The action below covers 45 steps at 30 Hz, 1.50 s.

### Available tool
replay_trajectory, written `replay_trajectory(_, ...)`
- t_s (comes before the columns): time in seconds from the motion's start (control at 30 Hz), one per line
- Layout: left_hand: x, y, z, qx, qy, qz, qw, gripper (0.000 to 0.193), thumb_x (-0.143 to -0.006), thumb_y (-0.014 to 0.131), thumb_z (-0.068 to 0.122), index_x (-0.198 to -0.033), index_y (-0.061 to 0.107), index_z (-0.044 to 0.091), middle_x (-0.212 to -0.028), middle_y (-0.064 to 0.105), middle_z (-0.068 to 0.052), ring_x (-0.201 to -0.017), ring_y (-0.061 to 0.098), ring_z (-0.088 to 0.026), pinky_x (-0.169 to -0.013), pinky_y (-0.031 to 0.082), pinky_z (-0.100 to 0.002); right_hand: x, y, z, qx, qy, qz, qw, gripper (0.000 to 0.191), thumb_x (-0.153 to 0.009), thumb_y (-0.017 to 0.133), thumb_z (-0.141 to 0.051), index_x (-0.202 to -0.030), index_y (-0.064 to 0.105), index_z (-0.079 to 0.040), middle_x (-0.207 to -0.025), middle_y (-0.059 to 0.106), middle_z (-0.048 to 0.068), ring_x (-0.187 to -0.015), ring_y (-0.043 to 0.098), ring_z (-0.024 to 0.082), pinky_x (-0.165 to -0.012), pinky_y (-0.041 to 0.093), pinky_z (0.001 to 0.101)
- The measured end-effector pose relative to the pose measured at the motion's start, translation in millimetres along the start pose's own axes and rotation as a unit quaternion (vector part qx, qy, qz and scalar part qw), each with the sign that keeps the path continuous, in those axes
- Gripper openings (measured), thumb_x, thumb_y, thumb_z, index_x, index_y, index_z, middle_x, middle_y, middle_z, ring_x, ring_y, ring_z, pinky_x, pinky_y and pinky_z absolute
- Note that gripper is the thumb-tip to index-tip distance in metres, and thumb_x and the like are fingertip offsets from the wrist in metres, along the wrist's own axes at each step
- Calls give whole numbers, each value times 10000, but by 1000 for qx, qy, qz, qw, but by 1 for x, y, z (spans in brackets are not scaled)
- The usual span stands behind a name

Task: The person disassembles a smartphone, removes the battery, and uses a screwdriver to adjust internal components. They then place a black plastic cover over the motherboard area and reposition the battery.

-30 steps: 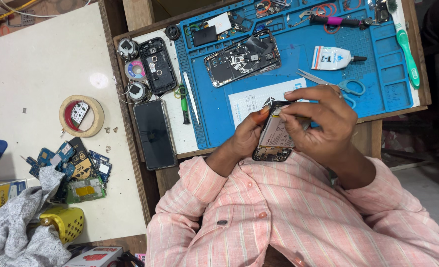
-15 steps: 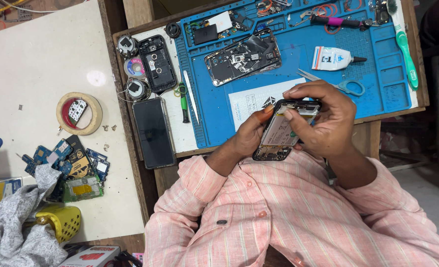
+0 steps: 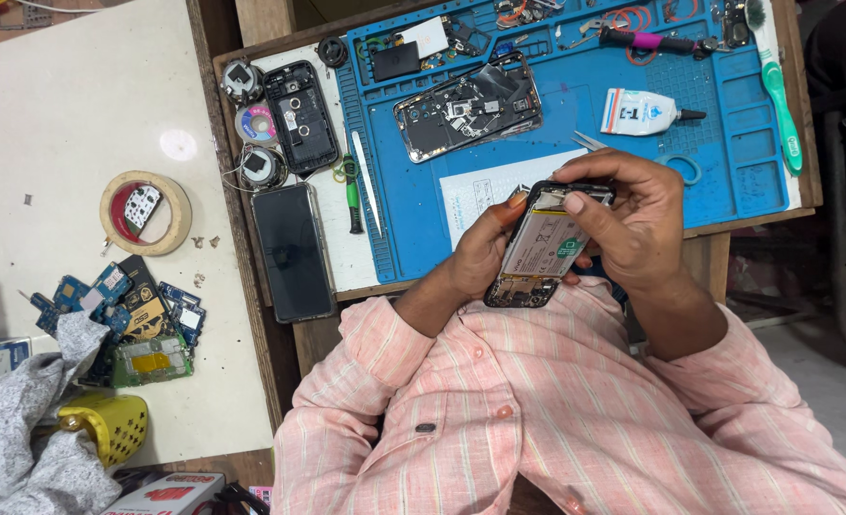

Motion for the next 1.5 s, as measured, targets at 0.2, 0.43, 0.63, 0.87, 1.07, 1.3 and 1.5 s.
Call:
replay_trajectory(0.2,0,-1,0,-19,4,4,1000,688,-1133,331,555,-1534,433,5,-1369,586,-244,-1185,658,-386,-991,571,-541,1,1,2,11,16,21,1000,189,-992,737,-55,-1142,684,46,-1067,713,101,-875,681,101,-713,563,217)
replay_trajectory(0.43,-1,4,3,-24,10,-2,1000,702,-1134,325,568,-1530,445,0,-1350,598,-246,-1164,662,-366,-972,580,-518,1,0,2,26,17,25,999,159,-1029,675,-57,-1146,687,49,-1016,708,91,-764,642,66,-649,515,192)
replay_trajectory(0.63,0,7,4,-37,14,-2,999,703,-1132,324,565,-1537,443,3,-1338,593,-247,-1178,654,-354,-970,577,-517,1,-2,5,6,32,31,999,165,-1028,646,-73,-1132,687,49,-994,706,89,-721,623,64,-561,476,177)
replay_trajectory(0.87,-2,2,1,-7,6,4,1000,692,-1127,337,553,-1532,445,3,-1362,595,-237,-1161,664,-370,-966,581,-527,1,-2,4,13,3,15,1000,162,-1033,690,-67,-1154,683,39,-1033,706,88,-805,656,68,-704,536,192)
replay_trajectory(1.07,-2,-3,-2,-23,9,12,1000,662,-1136,337,555,-1519,460,29,-1363,599,-219,-1172,668,-380,-974,580,-533,0,-1,6,40,10,25,999,158,-995,743,-26,-1128,682,34,-1034,709,95,-828,656,78,-690,538,204)
replay_trajectory(1.3,-4,-5,-2,-28,3,26,999,664,-1126,323,566,-1492,477,34,-1351,610,-206,-1148,679,-363,-948,591,-522,0,0,4,90,26,49,994,148,-967,727,0,-1100,677,43,-1012,699,89,-740,633,52,-557,504,188)
replay_trajectory(1.5,-6,-5,-4,-112,13,59,992,713,-1120,299,608,-1430,510,2,-1249,642,-200,-1072,695,-296,-877,605,-470,-4,1,3,112,-2,44,993,122,-985,684,38,-1100,643,34,-986,674,65,-759,601,44,-613,487,187)
Point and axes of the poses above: each hand's wrist, its own x-axis away from the middle knuckle, its own y-axis out of the palm, z = x × y, the point moved 5 cm from there along -x, towards the middle knuckle
